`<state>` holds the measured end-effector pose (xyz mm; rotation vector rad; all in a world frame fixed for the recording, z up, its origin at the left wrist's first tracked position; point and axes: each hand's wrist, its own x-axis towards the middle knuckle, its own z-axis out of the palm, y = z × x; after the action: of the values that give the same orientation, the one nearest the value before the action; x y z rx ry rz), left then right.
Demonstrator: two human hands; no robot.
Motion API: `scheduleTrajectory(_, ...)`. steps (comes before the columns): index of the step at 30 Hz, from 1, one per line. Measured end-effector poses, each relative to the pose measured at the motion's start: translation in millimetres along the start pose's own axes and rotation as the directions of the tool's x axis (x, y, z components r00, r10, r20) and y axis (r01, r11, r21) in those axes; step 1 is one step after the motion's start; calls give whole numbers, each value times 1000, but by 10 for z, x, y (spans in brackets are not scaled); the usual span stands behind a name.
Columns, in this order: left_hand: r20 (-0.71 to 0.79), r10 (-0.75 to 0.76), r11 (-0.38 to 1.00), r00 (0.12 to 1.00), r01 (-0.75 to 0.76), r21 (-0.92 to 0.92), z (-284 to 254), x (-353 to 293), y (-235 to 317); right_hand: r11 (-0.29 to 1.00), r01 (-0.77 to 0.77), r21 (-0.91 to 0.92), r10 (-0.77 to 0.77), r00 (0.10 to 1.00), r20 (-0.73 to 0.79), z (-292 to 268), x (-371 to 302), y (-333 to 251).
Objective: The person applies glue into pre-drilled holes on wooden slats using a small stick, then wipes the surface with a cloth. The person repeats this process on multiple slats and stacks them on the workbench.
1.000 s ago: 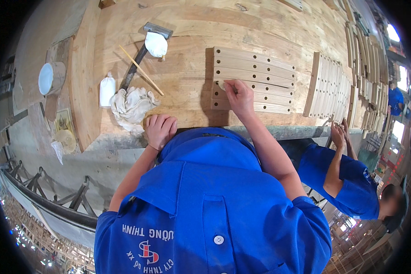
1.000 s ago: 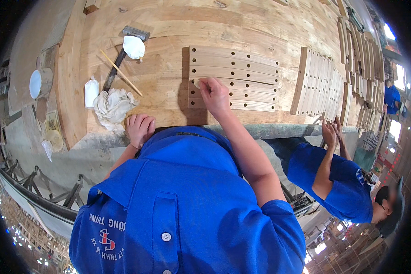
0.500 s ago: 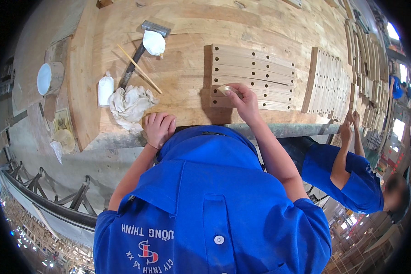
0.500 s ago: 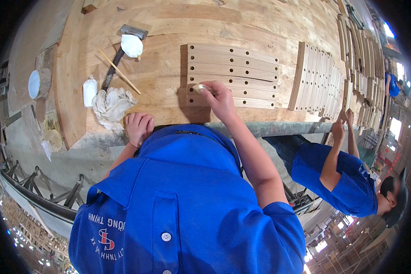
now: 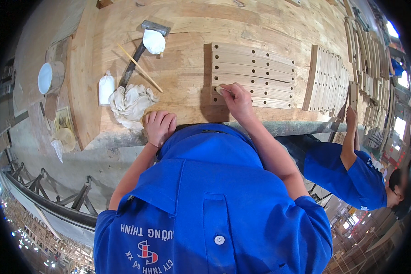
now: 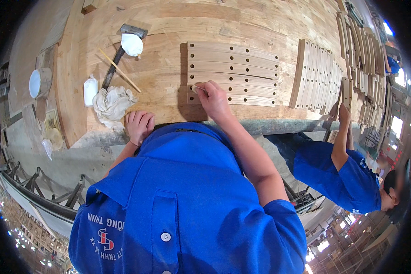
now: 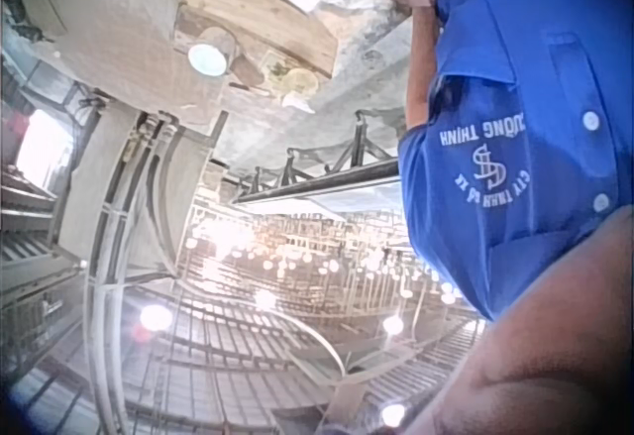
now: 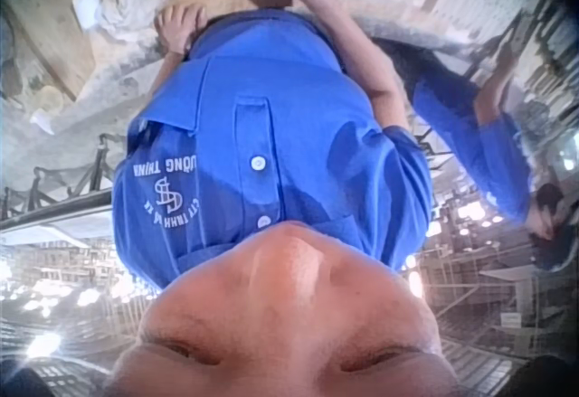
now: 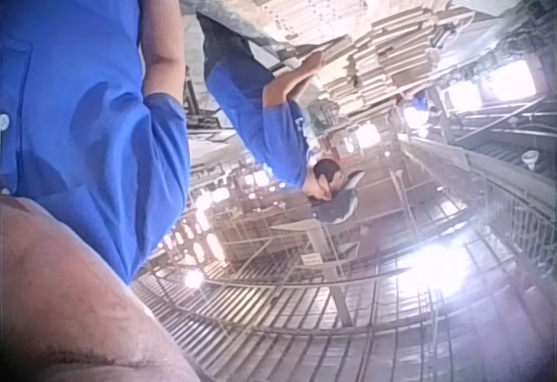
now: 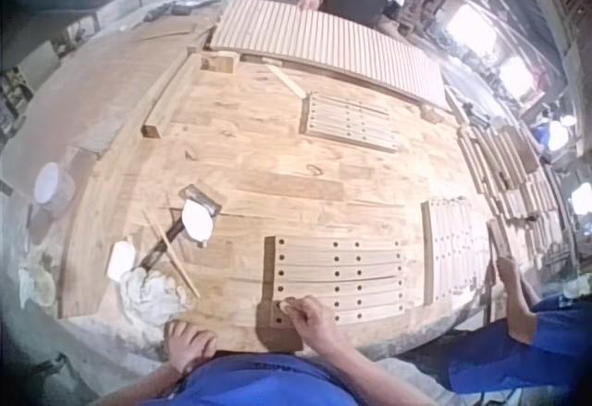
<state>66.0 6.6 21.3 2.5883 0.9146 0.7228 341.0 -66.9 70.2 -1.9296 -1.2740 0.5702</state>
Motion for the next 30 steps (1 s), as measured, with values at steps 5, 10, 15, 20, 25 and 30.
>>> scheduleTrajectory(5, -5, 3, 1000, 1000, -3, 2, -2, -1, 2, 988, -137, 75, 138, 990, 1, 6, -46, 9)
scheduleTrajectory(10, -2, 2, 1000, 1000, -2, -21, -13, 1, 11, 952, -244, 185, 220, 966, 138, -129, -115, 24)
scheduleTrajectory(15, 7, -1, 1000, 1000, 1, -4, -8, -8, 11, 954, -239, 182, 206, 962, 181, -146, -188, -10)
scheduleTrajectory(20, 12, -9, 1000, 1000, 9, 2, 14, -21, 2, 991, -136, 11, 130, 968, 214, -148, -171, -32)
scheduleTrajectory(25, -18, 4, 1000, 1000, -4, 1, 24, -22, -3, 997, -78, 3, 77, 982, 173, -137, -191, -67)
scheduleTrajectory(30, -10, 0, 1000, 1000, 0, 18, 15, -3, 5, 1000, -21, 23, 20, 997, 73, -48, -267, -17)
